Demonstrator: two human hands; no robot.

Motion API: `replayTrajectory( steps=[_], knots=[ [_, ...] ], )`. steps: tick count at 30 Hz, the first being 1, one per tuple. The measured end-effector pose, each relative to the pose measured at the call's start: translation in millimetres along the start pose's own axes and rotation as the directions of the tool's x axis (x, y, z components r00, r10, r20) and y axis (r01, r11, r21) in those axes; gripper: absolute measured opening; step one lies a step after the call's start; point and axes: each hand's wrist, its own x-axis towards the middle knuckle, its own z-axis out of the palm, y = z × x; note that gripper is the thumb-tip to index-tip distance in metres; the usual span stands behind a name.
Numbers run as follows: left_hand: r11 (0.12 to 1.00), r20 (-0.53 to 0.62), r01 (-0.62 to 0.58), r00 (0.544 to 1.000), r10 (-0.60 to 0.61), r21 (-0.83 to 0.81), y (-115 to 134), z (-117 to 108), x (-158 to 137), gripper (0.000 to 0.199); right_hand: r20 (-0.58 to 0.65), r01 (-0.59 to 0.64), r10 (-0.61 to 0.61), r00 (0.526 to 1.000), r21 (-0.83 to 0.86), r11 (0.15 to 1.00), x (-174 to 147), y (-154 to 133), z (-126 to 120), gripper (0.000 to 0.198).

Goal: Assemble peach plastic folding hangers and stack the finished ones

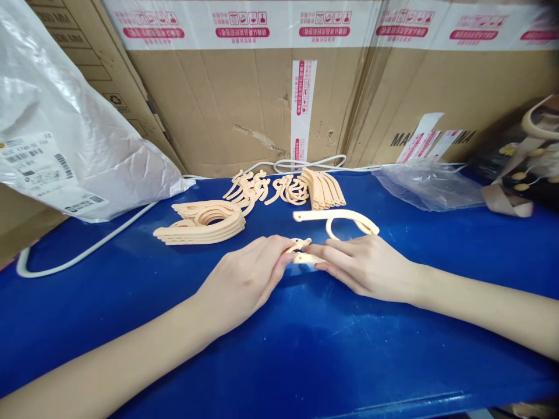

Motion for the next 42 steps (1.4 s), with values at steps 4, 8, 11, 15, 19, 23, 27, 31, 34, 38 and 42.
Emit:
replayTrajectory(
  steps=[4,8,11,15,19,23,27,31,34,38,42],
  knots=[
    [0.989,0.013,-0.083,0.997,0.082,0.123,0.7,-0.5,0.5,0.036,-0.014,0.025,-0.026,1.0,-0.006,1.0,-1.3,-0.7,-0.5,0.035],
    [0.99,0.039,-0.112,0.993,0.109,0.087,0.0,0.7,0.0,0.032,-0.045,0.029,-0.03,0.999,-0.029,0.999,-2.2,-0.5,0.2,0.034],
    [0.994,0.068,-0.104,0.993,0.101,0.043,-0.4,0.5,-0.3,0.026,-0.057,0.044,-0.047,0.997,-0.045,0.998,-2.4,-0.4,0.6,0.032],
    [0.991,0.087,-0.119,0.99,0.113,0.065,-2.0,-0.1,0.0,0.022,-0.071,0.051,-0.054,0.996,-0.047,0.998,-2.1,-1.3,0.3,0.03],
    [0.976,0.118,-0.14,0.986,0.121,0.167,-4.7,0.4,0.1,0.03,-0.092,0.041,-0.041,0.995,0.0,0.999,-1.9,-1.7,0.1,0.031],
    [0.956,0.129,-0.171,0.981,0.143,0.239,-6.6,0.9,0.4,0.037,-0.085,0.038,-0.035,0.996,0.025,0.999,-1.6,-0.9,0.0,0.029],
    [0.888,0.125,-0.282,0.959,0.253,0.364,-7.7,-0.6,2.6,0.038,-0.073,0.041,-0.038,0.997,0.038,0.998,-1.8,0.3,0.5,0.03],
    [0.781,0.123,-0.371,0.925,0.361,0.502,-8.8,-2.6,3.5,0.034,-0.072,0.047,-0.043,0.996,0.063,0.997,-3.6,1.8,1.8,0.033],
    [0.728,0.126,-0.395,0.909,0.396,0.56,-8.7,-4.3,2.8,0.031,-0.048,0.048,-0.044,0.998,0.1,0.994,-4.7,2.7,2.0,0.034],
    [0.673,0.115,-0.406,0.894,0.433,0.618,-7.7,-7.9,4.8,0.03,0.051,-0.013,0.001,0.999,0.238,0.971,-2.9,3.4,0.1,0.036],
    [0.645,0.088,-0.398,0.885,0.458,0.653,-7.9,-10.8,8.8,0.032,0.111,-0.091,0.053,0.992,0.366,0.926,0.2,3.6,-1.6,0.035]
  ],
)
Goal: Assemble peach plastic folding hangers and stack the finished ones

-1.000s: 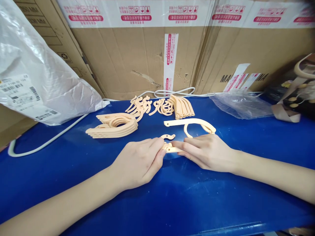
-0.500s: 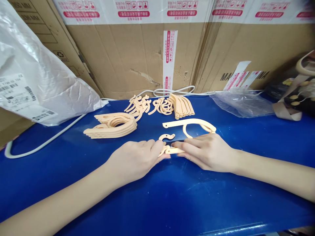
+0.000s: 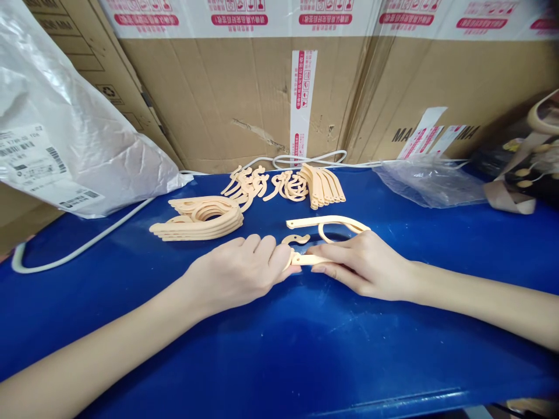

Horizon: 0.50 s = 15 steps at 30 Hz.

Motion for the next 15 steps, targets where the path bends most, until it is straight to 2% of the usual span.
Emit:
replayTrajectory(
  steps=[4,15],
  knots=[
    [1.0,-0.031,0.003,1.0,-0.003,-0.002,-0.6,1.8,-0.2,0.032,0.003,-0.005,0.005,1.0,0.034,0.999,0.4,-0.1,0.4,0.034],
    [0.986,-0.046,0.069,0.996,-0.077,-0.151,4.6,4.2,-1.7,0.031,0.013,-0.004,0.004,1.0,0.005,1.0,-0.9,0.2,2.7,0.034]
  ],
)
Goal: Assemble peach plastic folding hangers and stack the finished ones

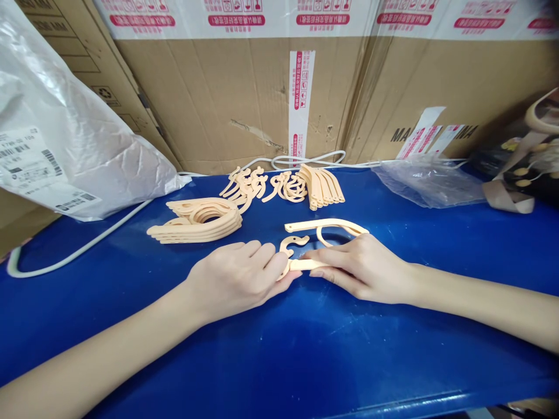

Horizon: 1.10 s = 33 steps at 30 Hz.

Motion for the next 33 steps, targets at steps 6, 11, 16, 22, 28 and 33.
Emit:
replayTrajectory(
  steps=[6,11,16,22,28,33],
  knots=[
    [0.999,-0.012,0.01,1.0,-0.01,-0.043,0.8,-0.6,-1.3,0.031,-0.012,0.031,-0.032,0.999,-0.036,0.999,-1.2,-0.8,-0.3,0.034],
    [0.988,0.01,-0.05,0.999,0.052,-0.149,-2.0,2.4,-4.7,0.034,-0.023,0.135,-0.138,0.99,-0.086,0.987,-1.3,-1.6,0.5,0.033],
    [0.96,0.025,-0.079,0.996,0.09,-0.27,1.5,2.8,-5.6,0.037,-0.005,0.238,-0.245,0.969,-0.221,0.946,-2.1,-4.3,0.8,0.035],
    [0.946,0.053,-0.023,0.998,0.042,-0.323,14.6,-1.9,-5.2,0.02,-0.063,0.262,-0.288,0.956,-0.265,0.928,-0.8,-6.6,1.3,0.032],
    [0.958,0.012,0.016,1.0,-0.013,-0.287,12.4,-4.9,-4.4,0.022,-0.337,0.12,-0.151,0.929,-0.11,0.987,-1.8,-7.0,-5.5,0.025],
    [0.965,-0.02,0.046,0.998,-0.053,-0.259,9.1,-7.6,-1.6,0.021,-0.508,-0.153,0.11,0.854,-0.043,0.987,-2.1,-5.3,-11.0,0.016]
  ],
)
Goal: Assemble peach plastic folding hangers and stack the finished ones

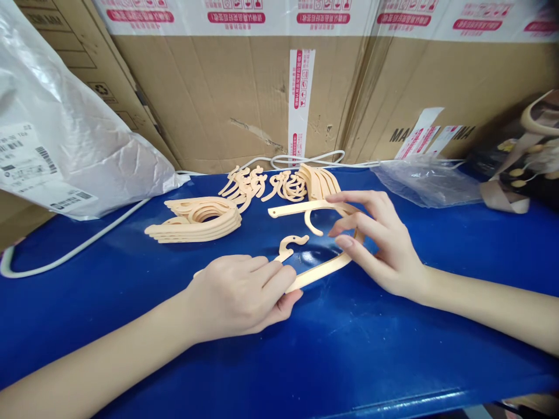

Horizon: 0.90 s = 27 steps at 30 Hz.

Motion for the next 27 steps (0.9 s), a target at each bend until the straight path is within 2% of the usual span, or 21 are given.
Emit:
replayTrajectory(
  steps=[3,5,12,18,20,23,27],
  knots=[
    [1.0,-0.014,-0.015,1.0,0.015,0.018,0.1,0.0,-1.4,0.021,0.082,-0.11,0.105,0.991,0.061,0.992,1.2,3.0,2.3,0.022],
    [0.999,-0.021,-0.044,0.999,0.045,0.019,0.8,1.5,-3.8,0.021,0.124,-0.146,0.134,0.983,0.094,0.985,1.8,4.8,4.4,0.023],
    [0.984,-0.066,-0.153,0.987,0.147,-0.087,5.1,4.1,-9.4,0.03,0.152,-0.062,0.038,0.988,0.16,0.985,1.7,5.3,5.5,0.023],
    [0.952,-0.033,-0.286,0.958,0.284,-0.108,2.9,-1.8,-4.6,0.02,0.167,-0.124,0.105,0.98,0.112,0.986,1.7,6.1,7.0,0.028],
    [0.965,-0.013,-0.257,0.966,0.257,-0.051,-0.2,-0.3,-3.4,0.019,0.179,-0.147,0.128,0.975,0.093,0.985,1.7,6.7,8.0,0.026],
    [0.989,0.026,-0.141,0.99,0.14,0.038,-6.7,5.5,-2.7,0.013,0.202,-0.166,0.147,0.968,0.083,0.983,2.2,7.5,9.2,0.023],
    [0.994,0.076,-0.004,0.997,-0.005,0.11,-14.3,11.8,-1.5,0.03,0.2,-0.21,0.19,0.961,0.085,0.974,3.1,8.5,9.9,0.023]
  ],
)
